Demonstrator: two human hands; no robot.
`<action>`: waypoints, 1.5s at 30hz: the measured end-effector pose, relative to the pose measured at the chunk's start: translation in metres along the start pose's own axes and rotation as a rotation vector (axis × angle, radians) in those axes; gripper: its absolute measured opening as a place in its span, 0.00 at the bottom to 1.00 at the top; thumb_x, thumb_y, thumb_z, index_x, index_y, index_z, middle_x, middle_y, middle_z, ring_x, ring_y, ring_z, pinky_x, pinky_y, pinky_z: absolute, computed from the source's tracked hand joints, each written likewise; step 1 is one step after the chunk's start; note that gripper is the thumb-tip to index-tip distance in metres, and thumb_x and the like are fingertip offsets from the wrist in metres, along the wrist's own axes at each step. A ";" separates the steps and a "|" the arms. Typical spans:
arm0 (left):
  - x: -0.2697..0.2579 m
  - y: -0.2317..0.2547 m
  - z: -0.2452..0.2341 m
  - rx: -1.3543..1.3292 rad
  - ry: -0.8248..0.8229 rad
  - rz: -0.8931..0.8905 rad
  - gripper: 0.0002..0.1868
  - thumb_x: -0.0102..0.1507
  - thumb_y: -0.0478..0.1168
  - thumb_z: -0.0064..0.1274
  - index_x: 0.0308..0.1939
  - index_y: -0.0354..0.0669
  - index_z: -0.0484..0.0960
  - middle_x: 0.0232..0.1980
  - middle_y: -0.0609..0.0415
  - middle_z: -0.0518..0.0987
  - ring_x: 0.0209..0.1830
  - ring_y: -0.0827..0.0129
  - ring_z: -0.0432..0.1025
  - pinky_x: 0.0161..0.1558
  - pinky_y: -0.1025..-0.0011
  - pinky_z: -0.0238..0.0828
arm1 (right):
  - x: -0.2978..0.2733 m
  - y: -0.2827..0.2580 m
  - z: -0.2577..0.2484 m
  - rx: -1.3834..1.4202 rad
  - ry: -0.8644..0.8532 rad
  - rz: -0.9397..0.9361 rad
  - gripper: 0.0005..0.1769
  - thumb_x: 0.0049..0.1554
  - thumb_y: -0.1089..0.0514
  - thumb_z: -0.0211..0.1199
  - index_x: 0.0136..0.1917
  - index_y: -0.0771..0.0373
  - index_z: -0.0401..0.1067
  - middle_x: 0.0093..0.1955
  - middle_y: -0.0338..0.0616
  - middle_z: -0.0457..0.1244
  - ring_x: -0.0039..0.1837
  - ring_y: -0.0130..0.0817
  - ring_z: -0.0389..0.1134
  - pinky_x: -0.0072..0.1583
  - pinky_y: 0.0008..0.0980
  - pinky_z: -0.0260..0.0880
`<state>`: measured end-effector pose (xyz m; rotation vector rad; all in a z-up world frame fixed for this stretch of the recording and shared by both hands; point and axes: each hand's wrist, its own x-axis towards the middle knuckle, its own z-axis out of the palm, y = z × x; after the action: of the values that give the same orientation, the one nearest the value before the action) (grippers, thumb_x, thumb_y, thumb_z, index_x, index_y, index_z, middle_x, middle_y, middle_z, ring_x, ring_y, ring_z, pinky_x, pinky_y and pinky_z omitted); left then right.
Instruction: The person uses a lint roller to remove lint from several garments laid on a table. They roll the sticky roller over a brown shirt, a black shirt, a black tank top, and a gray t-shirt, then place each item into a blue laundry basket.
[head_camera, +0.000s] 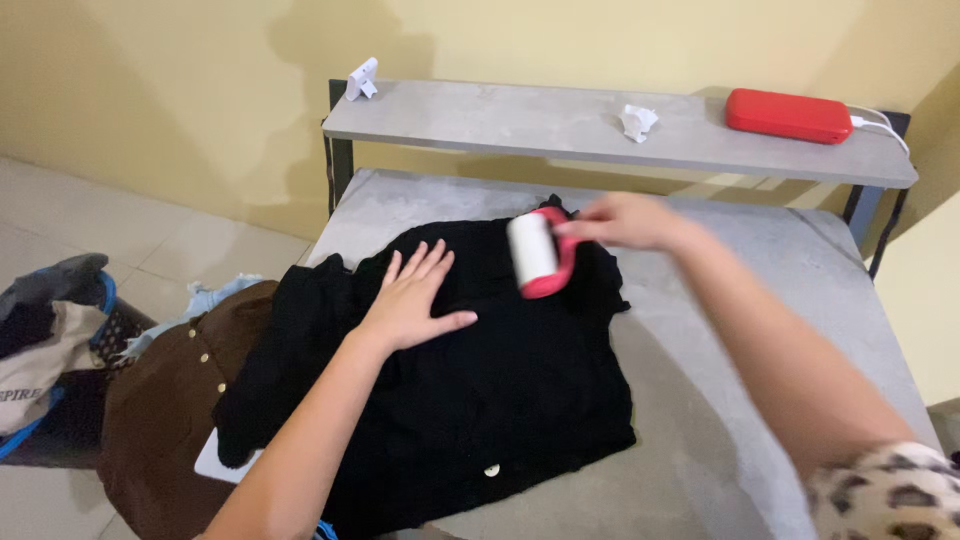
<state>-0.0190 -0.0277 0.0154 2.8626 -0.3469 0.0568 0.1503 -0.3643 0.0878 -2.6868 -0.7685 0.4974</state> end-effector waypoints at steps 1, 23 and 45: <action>-0.004 0.002 -0.001 0.020 -0.020 -0.005 0.64 0.53 0.80 0.50 0.78 0.39 0.53 0.83 0.44 0.47 0.85 0.54 0.37 0.78 0.47 0.24 | 0.010 -0.021 0.012 -0.013 0.015 -0.045 0.37 0.52 0.19 0.53 0.49 0.48 0.84 0.40 0.49 0.71 0.46 0.40 0.71 0.51 0.42 0.70; -0.017 -0.012 0.008 0.089 -0.078 -0.031 0.79 0.42 0.88 0.51 0.79 0.36 0.44 0.83 0.42 0.43 0.84 0.56 0.35 0.77 0.50 0.22 | -0.008 0.127 -0.013 -0.130 -0.071 0.272 0.47 0.46 0.15 0.57 0.48 0.60 0.82 0.35 0.44 0.64 0.40 0.39 0.64 0.48 0.42 0.65; -0.072 0.038 -0.006 -0.009 -0.059 0.155 0.79 0.39 0.81 0.63 0.77 0.30 0.49 0.82 0.37 0.45 0.83 0.49 0.38 0.76 0.45 0.26 | -0.085 -0.080 0.069 -0.021 -0.108 -0.083 0.35 0.52 0.23 0.56 0.45 0.53 0.83 0.38 0.49 0.71 0.45 0.42 0.72 0.51 0.40 0.70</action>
<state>-0.0983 -0.0454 0.0257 2.8271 -0.5795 -0.0003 0.0187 -0.3332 0.0768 -2.6525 -0.9151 0.6213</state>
